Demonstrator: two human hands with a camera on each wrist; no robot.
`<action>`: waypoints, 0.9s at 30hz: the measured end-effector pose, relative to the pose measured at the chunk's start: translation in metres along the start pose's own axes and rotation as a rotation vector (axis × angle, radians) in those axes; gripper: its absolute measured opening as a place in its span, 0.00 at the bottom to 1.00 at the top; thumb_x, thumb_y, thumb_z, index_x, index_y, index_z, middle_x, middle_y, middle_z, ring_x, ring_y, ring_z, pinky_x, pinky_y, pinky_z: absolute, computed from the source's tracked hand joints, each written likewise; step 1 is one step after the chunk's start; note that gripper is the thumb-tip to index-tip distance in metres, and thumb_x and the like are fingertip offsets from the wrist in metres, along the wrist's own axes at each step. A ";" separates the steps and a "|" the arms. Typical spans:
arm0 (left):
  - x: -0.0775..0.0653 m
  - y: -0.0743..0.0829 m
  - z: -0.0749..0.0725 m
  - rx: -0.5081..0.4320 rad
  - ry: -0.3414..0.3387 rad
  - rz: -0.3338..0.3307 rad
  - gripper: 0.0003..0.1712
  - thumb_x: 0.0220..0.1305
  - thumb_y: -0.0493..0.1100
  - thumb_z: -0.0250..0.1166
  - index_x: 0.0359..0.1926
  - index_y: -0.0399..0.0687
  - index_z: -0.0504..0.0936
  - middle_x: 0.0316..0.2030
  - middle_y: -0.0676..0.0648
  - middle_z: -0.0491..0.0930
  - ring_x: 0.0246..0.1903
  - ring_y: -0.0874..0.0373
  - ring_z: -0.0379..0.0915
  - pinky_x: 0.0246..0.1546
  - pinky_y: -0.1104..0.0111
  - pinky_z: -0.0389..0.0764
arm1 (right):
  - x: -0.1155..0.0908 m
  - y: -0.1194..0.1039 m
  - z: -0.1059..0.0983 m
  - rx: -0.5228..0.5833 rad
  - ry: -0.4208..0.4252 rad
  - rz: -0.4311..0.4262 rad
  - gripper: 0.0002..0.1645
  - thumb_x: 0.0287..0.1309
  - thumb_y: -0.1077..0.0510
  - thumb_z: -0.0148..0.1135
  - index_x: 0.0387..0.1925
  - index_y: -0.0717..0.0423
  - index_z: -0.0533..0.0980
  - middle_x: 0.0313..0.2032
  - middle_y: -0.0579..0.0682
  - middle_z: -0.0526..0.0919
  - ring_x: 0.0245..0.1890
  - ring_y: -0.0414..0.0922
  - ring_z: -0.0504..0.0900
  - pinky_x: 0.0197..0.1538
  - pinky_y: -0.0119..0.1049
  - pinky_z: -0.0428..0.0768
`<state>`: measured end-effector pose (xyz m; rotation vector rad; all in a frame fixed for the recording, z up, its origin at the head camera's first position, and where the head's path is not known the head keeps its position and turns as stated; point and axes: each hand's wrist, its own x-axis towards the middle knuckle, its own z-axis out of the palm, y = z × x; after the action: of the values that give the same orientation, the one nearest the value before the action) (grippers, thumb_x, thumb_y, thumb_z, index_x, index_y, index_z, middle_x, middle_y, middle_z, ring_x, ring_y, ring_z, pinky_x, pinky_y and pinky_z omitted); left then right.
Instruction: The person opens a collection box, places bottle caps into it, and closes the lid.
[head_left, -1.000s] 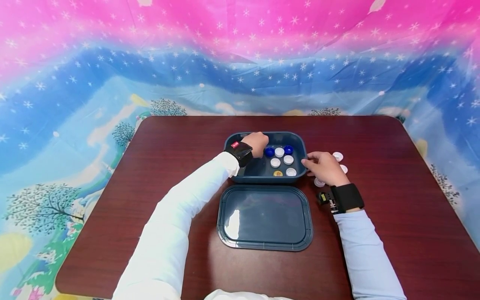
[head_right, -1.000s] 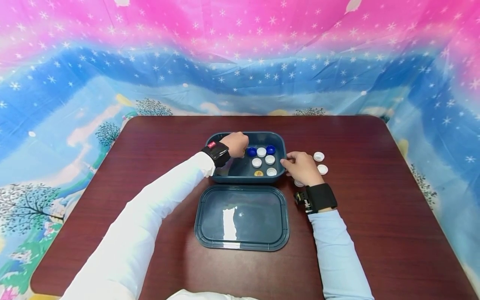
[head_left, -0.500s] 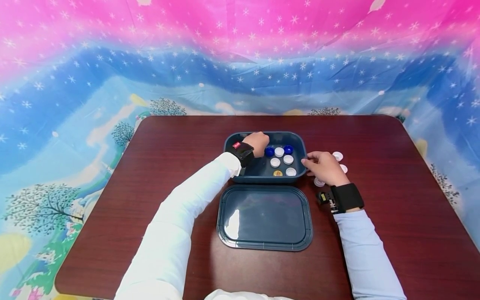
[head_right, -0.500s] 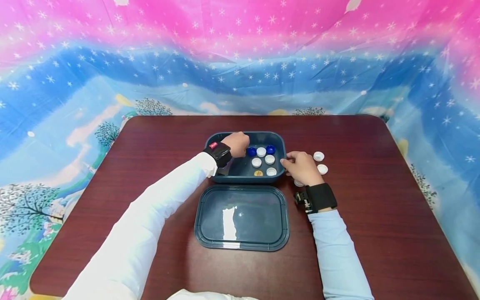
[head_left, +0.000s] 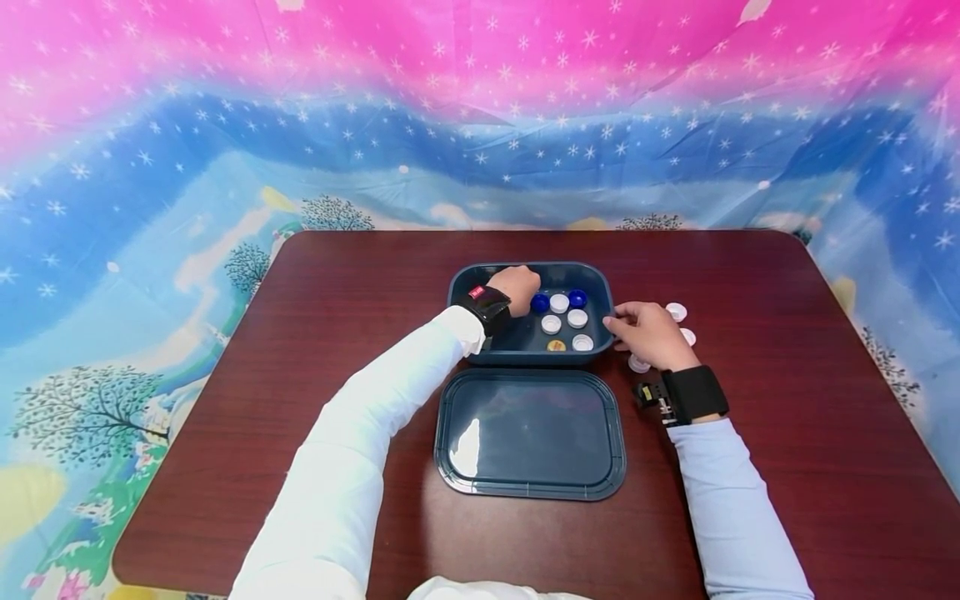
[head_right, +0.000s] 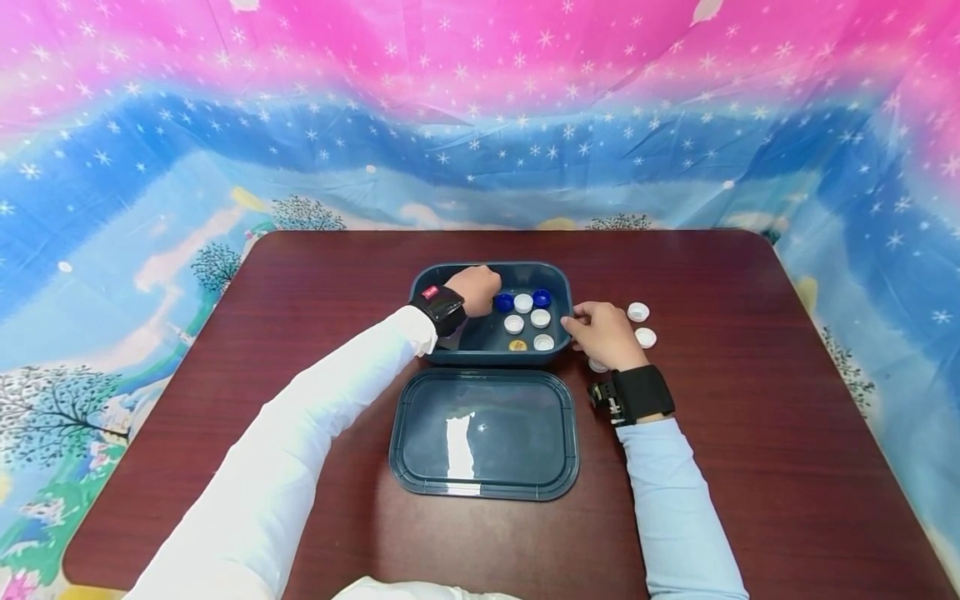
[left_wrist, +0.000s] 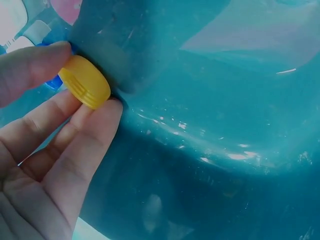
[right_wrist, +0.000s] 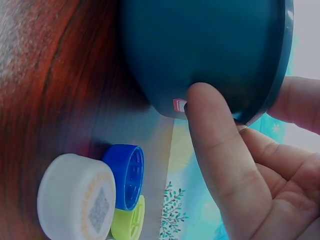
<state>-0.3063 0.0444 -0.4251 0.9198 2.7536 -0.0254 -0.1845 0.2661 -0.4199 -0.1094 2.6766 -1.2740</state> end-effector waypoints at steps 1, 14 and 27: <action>-0.001 0.000 0.000 0.001 -0.002 -0.001 0.07 0.67 0.37 0.60 0.43 0.44 0.83 0.28 0.48 0.77 0.29 0.56 0.73 0.31 0.69 0.72 | 0.000 0.000 0.000 0.000 0.000 -0.001 0.26 0.71 0.55 0.53 0.62 0.70 0.68 0.46 0.67 0.80 0.39 0.55 0.85 0.47 0.49 0.81; -0.004 -0.004 -0.001 0.035 0.044 0.047 0.05 0.65 0.35 0.60 0.32 0.45 0.79 0.24 0.49 0.73 0.26 0.57 0.68 0.28 0.68 0.67 | -0.001 -0.003 0.001 0.000 -0.003 0.004 0.27 0.71 0.54 0.53 0.62 0.71 0.68 0.47 0.68 0.79 0.40 0.56 0.85 0.48 0.49 0.81; -0.037 -0.014 -0.040 0.027 0.132 0.076 0.04 0.61 0.37 0.66 0.37 0.41 0.83 0.26 0.50 0.73 0.28 0.58 0.69 0.31 0.68 0.70 | -0.003 -0.004 -0.001 -0.011 -0.020 -0.004 0.29 0.72 0.54 0.52 0.63 0.72 0.66 0.50 0.69 0.78 0.40 0.56 0.85 0.47 0.49 0.81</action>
<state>-0.2948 0.0154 -0.3789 1.0694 2.8419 0.0115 -0.1815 0.2644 -0.4158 -0.1287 2.6680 -1.2528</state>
